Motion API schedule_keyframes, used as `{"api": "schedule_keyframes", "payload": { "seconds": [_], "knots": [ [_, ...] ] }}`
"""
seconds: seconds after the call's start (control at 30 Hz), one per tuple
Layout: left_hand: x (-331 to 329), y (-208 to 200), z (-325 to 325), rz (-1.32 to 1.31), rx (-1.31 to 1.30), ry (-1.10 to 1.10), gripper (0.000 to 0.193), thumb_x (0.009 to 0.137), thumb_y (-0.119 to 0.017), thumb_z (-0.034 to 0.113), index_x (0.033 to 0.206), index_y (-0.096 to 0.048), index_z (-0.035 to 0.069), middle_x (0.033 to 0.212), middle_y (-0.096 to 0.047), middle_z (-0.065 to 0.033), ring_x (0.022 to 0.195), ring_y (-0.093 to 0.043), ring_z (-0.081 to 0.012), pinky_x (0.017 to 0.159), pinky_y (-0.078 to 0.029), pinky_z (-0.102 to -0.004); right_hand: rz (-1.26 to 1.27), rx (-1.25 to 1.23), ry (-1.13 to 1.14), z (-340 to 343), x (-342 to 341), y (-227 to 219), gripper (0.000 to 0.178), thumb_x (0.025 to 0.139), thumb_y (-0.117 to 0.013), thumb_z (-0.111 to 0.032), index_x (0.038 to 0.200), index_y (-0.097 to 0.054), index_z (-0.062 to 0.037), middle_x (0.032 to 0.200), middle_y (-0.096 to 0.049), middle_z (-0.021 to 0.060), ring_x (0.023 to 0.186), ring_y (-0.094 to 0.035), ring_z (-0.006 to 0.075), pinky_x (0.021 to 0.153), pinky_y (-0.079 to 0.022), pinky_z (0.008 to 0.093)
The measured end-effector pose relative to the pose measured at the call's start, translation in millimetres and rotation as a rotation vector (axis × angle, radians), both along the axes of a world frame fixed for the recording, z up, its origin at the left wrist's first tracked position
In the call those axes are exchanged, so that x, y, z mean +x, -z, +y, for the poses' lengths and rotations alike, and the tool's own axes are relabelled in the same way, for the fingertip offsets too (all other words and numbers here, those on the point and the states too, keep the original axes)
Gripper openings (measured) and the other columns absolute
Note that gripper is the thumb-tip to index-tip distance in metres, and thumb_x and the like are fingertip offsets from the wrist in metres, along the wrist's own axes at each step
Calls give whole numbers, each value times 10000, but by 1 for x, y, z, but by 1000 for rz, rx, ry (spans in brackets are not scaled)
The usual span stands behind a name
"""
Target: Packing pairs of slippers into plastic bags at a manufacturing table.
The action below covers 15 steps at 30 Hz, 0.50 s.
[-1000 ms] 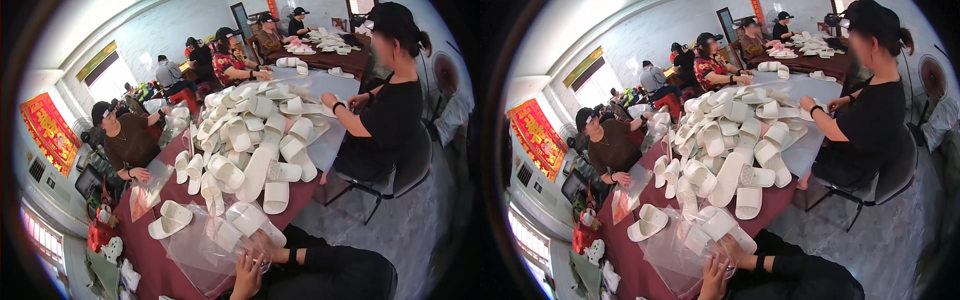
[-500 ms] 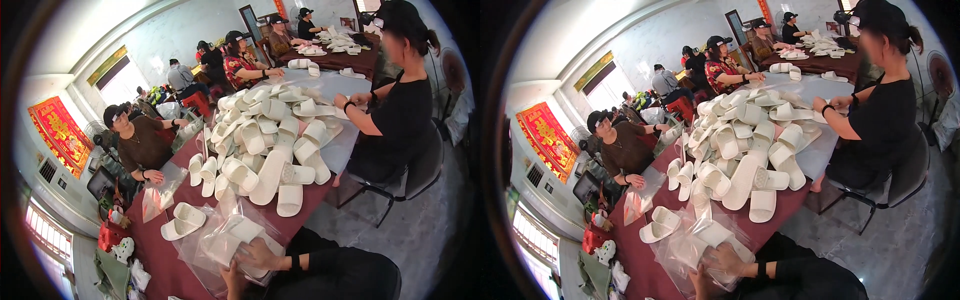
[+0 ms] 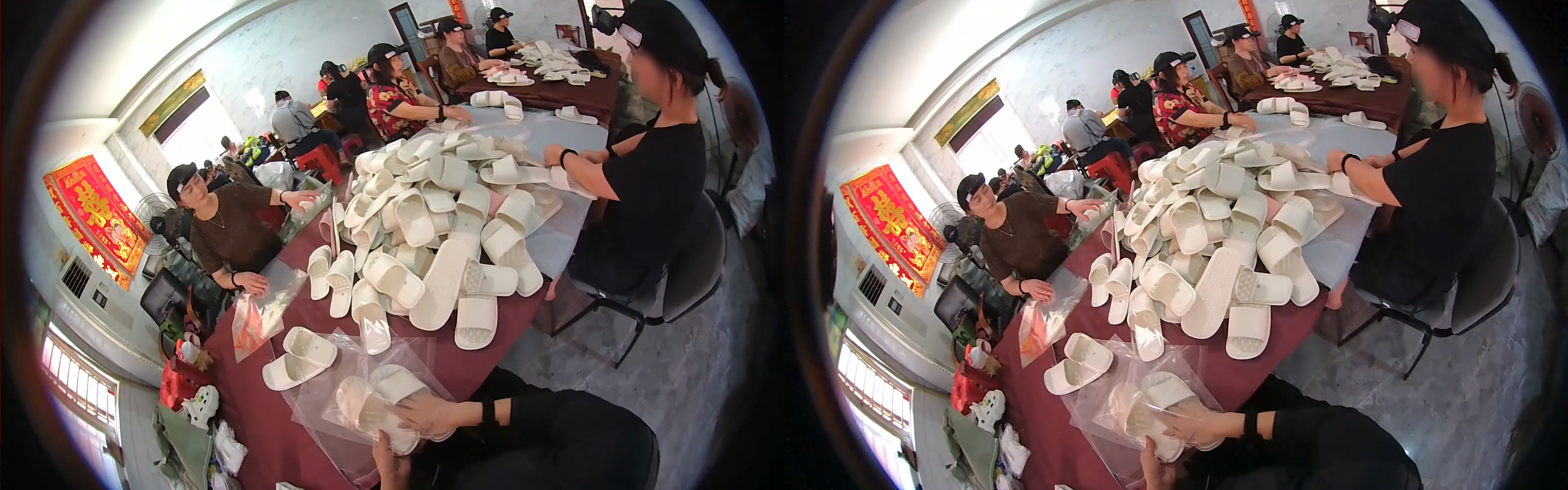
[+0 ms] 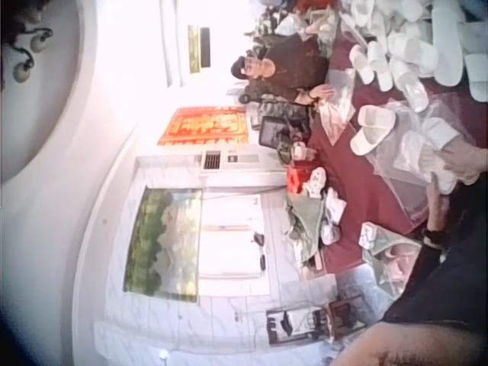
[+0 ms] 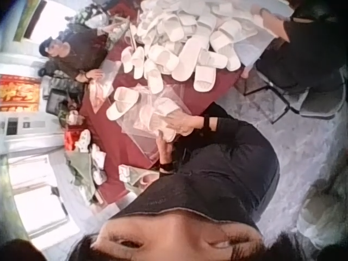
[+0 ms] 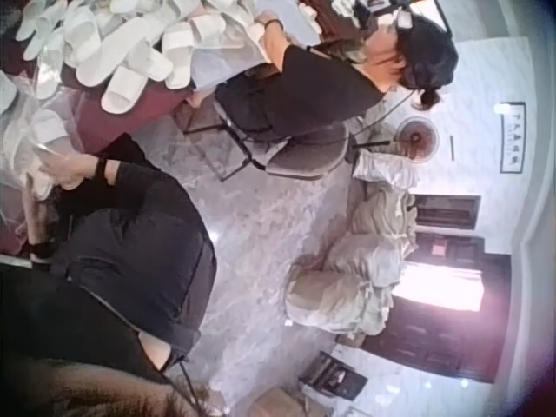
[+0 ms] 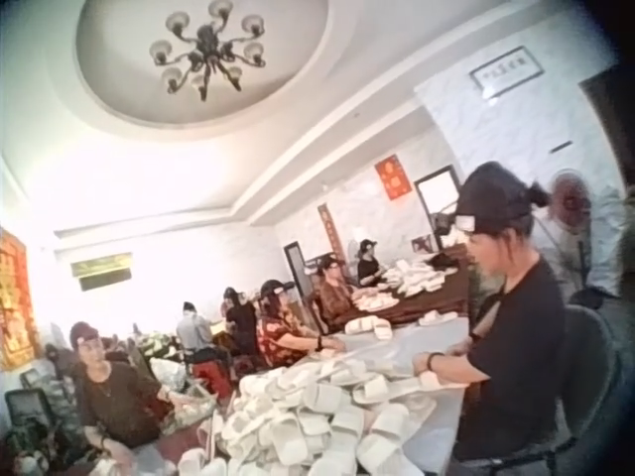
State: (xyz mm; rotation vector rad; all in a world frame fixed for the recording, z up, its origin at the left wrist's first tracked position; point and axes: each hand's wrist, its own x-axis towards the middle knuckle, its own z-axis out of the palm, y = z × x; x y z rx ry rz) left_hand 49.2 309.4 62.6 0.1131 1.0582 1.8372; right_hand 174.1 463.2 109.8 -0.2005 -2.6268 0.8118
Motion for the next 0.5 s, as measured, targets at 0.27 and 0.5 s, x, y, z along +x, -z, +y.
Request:
{"api": "schedule_keyframes", "payload": {
  "seconds": [0.27,0.5],
  "knots": [
    [7,-51,-23,-251,-83,14,584,881,-577,92,1374,-283,-17,1173,-552,-180,1049,-547,-283,878,-454,-389,244,-159,-71,3,85,13,414,820,-677,-285,1130,-574,-31,1123,-581,133,1020,-563,298,857,-458,376],
    [-7,-24,-56,1471,-201,298,379,863,-473,-14,1240,-475,-61,1117,-547,-210,1027,-525,-323,903,-408,-375,178,184,436,22,82,1,525,765,-649,-441,1082,-567,-31,935,-538,79,876,-510,245,738,-420,346]
  ]
}}
